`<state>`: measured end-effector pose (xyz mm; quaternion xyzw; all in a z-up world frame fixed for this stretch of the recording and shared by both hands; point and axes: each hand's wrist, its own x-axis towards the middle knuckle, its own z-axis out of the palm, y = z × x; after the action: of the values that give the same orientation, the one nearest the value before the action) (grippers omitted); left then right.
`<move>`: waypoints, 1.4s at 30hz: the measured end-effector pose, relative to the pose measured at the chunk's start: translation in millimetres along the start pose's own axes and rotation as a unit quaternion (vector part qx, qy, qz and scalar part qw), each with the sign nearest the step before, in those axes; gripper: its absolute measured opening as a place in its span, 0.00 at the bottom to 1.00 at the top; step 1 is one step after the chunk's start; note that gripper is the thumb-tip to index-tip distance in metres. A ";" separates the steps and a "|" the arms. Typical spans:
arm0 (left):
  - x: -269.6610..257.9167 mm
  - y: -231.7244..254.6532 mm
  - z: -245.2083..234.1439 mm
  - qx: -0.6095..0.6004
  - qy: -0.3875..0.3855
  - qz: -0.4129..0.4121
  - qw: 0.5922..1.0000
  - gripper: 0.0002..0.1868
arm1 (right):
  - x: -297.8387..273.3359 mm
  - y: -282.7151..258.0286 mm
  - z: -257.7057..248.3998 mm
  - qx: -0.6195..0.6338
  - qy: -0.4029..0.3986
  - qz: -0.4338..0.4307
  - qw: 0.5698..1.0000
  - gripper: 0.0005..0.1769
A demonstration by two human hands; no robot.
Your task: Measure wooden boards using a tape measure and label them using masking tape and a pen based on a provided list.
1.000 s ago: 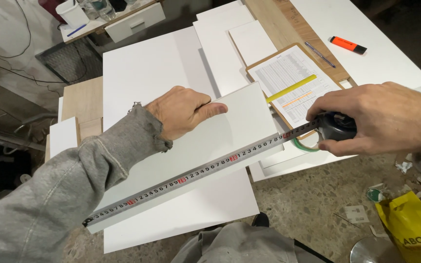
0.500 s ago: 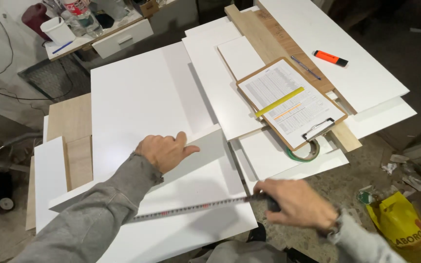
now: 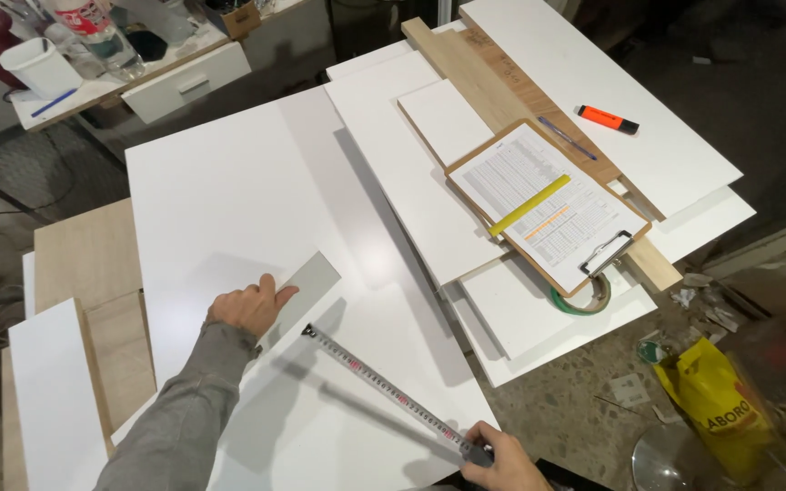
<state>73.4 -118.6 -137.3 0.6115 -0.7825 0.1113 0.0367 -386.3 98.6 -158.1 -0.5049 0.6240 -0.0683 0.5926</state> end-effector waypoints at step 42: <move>-70.4 83.5 -165.3 0.088 -0.090 -0.287 0.950 0.27 | 25.9 -170.2 -176.1 -0.230 0.164 -0.353 0.892 0.18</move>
<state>-2.6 3.5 -0.9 0.8188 -0.5608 0.1088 -0.0571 -429.7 -92.0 -8.4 -0.7958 0.4910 -0.2090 0.2861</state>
